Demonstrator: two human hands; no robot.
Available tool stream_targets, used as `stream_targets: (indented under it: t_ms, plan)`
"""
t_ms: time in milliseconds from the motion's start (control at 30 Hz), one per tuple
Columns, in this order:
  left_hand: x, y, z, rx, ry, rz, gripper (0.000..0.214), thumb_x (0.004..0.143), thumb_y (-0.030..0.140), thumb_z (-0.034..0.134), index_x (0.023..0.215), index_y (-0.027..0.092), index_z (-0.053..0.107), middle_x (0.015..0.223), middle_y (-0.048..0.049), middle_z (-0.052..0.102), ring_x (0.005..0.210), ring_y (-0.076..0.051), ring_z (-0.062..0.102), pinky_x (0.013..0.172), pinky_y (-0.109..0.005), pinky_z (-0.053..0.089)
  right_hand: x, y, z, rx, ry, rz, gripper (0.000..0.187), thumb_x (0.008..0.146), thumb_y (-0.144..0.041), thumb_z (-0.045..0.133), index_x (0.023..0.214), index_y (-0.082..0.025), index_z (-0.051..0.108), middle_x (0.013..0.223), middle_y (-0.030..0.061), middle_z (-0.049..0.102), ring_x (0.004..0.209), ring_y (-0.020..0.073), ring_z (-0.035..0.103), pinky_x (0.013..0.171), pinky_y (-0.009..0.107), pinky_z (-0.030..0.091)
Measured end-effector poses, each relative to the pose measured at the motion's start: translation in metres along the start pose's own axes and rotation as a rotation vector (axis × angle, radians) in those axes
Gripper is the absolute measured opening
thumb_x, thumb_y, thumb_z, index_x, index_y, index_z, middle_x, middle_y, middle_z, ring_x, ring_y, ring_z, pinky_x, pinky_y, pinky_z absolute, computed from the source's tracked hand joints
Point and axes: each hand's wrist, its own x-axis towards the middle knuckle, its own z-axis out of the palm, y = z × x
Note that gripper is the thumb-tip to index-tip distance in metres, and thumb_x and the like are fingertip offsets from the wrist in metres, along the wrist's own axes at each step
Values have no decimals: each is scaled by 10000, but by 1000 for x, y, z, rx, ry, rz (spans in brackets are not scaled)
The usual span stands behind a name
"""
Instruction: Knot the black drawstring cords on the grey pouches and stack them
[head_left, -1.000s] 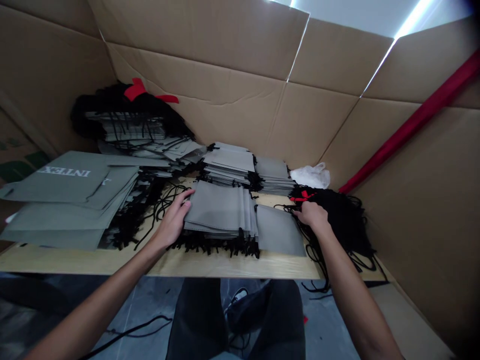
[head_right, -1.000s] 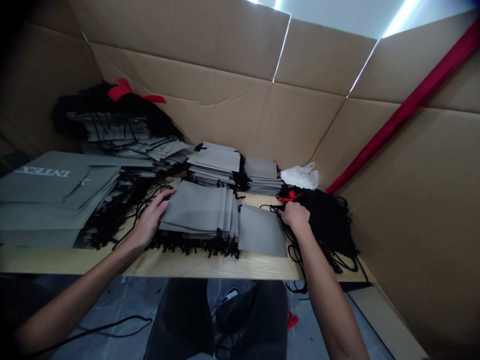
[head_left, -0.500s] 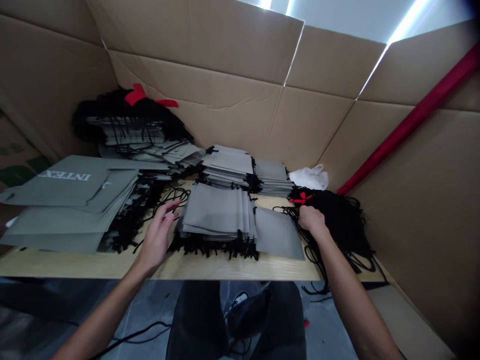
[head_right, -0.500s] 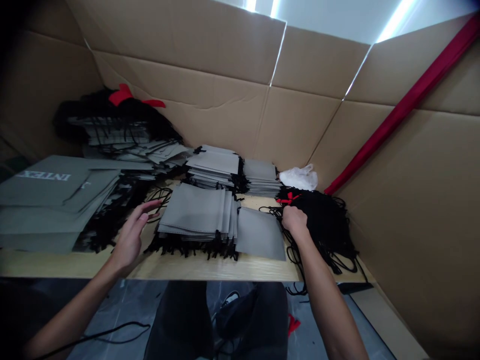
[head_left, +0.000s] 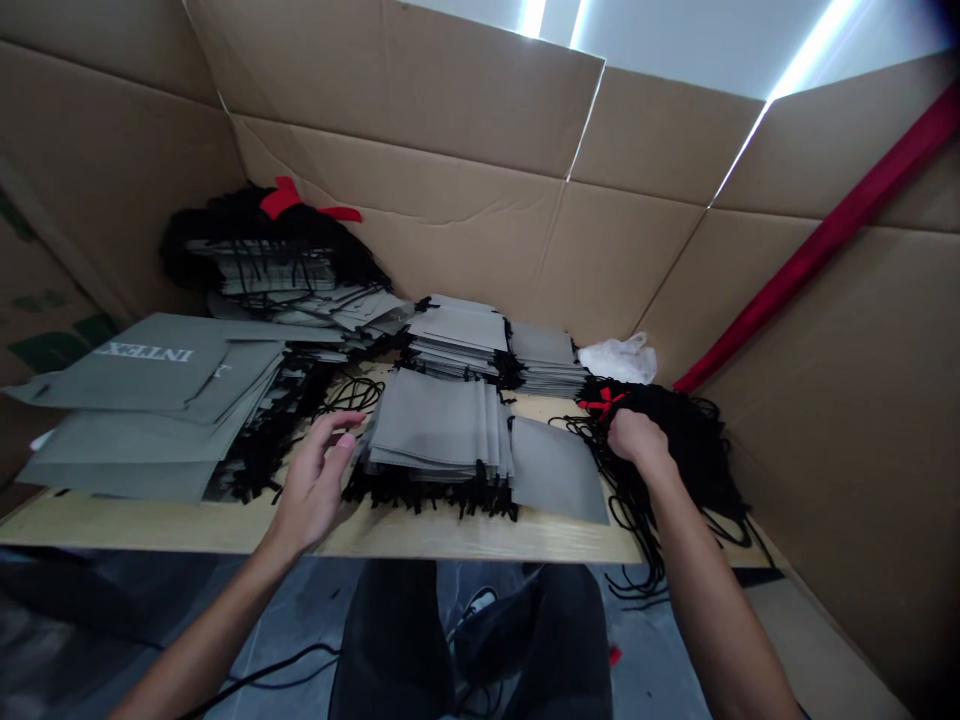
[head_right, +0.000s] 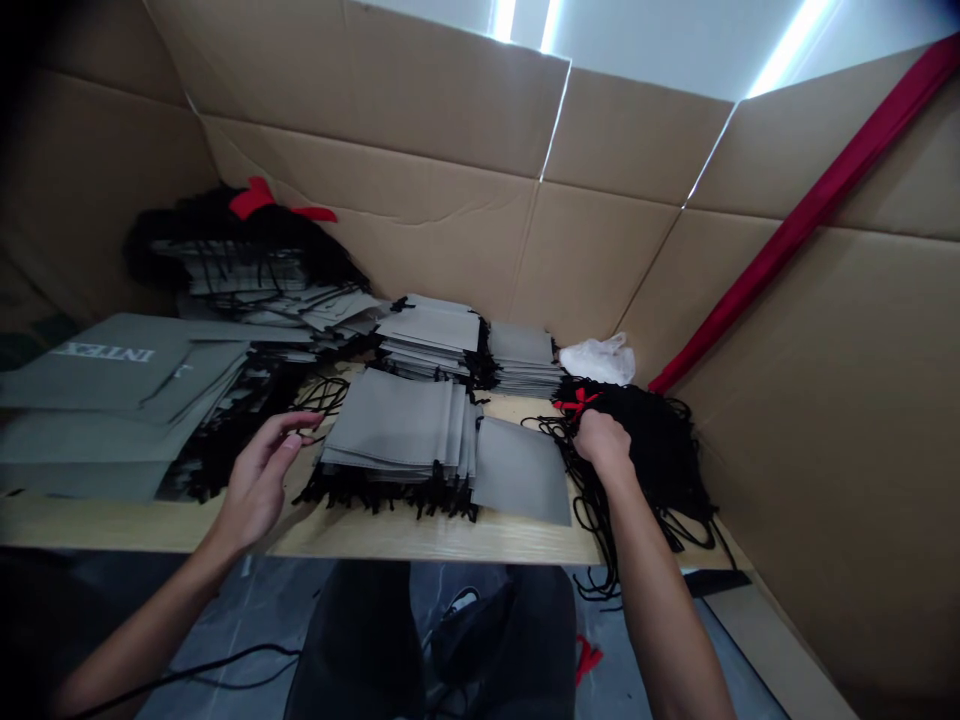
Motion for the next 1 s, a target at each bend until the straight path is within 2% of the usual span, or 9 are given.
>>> stream_targets:
  t_ms: [167,267,400,533,600,667,733,800,1000]
  plan:
    - [6,27,9,-7,34,92,329,1081,504,564,1263,262,691,1282,-56,700,1201,-284,657,1081,-428,513,-28,-8,-49,348,535,-50,309,1129,-256,556,1379,-80,602,1229,202,738,1151,306,748,1083,520,580]
    - [11,48,20,-30,11,158,293,1090,456,565,1255,252,696,1282,-63,695,1165,-268,665,1064,-432,531,-60,-28,-81,584,780,-239,261,1162,-266,441,1399,-178,509,1179,128,754,1067,246,781,1004,405,610]
    - [16,88,36,-105,-130,253,371,1079,437,607,1412,280,649,1489,-69,647,1236,-260,686,1059,-425,584,-120,-66,-118,1098,892,-697,89,1076,-288,677,1106,-229,616,875,4,723,744,172,742,638,275,590]
    - [14,140,58,-316,-404,262,757,977,456,800,1639,338,451,1724,-90,473,1554,-331,501,906,-359,651,-177,-101,-143,1321,960,-865,87,1038,-216,751,1023,-219,665,820,-6,737,700,146,741,575,260,573]
    - [11,163,65,-479,-606,221,954,900,466,902,1686,339,376,1713,-124,491,1494,-339,565,878,-341,644,-194,-111,-149,1314,956,-949,102,1017,-175,773,1005,-224,684,805,-16,742,713,145,758,578,258,579]
    - [9,181,63,-601,-846,152,719,971,477,836,1588,292,517,1461,-140,715,1221,-268,735,808,-295,611,-201,-115,-150,1251,924,-1002,100,1019,-171,778,1010,-228,695,844,-12,760,740,149,773,587,265,592]
    - [8,189,49,-599,-930,59,356,1107,511,621,1283,213,707,923,-73,816,773,-154,739,630,-230,520,-198,-113,-145,1165,856,-1006,76,1030,-200,775,1026,-233,706,903,-3,769,773,156,779,619,281,608]
    - [14,189,26,-507,-731,-2,392,1132,542,546,1084,192,715,532,44,576,447,-81,487,469,-196,366,-189,-105,-136,1101,754,-993,64,1031,-231,778,1061,-241,723,950,1,767,817,162,778,676,295,617]
    - [66,174,-54,-271,-34,-137,186,1002,346,672,967,164,690,556,81,336,461,-58,267,433,-194,210,-156,-59,-96,741,402,-885,170,1079,-389,703,1180,-252,707,1102,16,766,933,168,749,750,292,590]
